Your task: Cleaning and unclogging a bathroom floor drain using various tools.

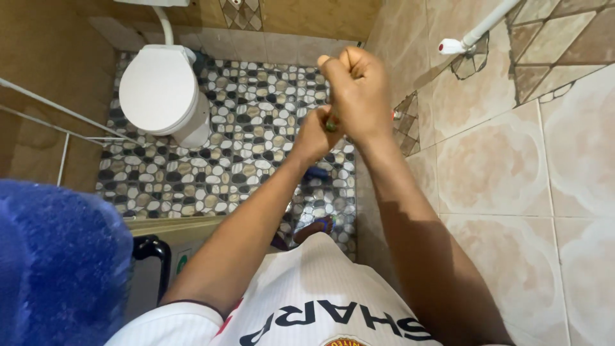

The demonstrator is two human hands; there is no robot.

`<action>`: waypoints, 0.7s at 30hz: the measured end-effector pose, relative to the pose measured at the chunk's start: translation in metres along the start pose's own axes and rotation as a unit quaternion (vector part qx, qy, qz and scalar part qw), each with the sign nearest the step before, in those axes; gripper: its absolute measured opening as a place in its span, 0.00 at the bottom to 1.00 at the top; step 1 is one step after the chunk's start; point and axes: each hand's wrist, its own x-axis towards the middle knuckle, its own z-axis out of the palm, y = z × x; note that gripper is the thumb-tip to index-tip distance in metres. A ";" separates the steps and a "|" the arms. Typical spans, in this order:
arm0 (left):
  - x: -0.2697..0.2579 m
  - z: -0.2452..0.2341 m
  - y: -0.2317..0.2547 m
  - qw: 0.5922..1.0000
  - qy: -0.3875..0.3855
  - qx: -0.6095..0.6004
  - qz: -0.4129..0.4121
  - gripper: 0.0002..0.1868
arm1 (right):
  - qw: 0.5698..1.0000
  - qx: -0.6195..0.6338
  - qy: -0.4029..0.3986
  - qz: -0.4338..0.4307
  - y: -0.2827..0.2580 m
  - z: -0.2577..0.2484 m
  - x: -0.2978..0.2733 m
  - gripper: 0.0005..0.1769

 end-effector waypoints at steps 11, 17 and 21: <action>0.024 0.007 -0.058 0.987 0.048 0.115 -0.103 0.14 | 0.993 -0.005 -0.114 0.003 0.035 0.006 0.026 0.13; 0.046 0.000 -0.057 0.997 0.051 0.049 0.013 0.15 | 0.986 -0.046 -0.153 0.054 0.056 -0.011 0.019 0.15; 0.043 -0.003 -0.009 0.985 -0.033 0.046 -0.162 0.13 | 0.979 -0.145 -0.146 0.011 0.101 -0.024 0.005 0.19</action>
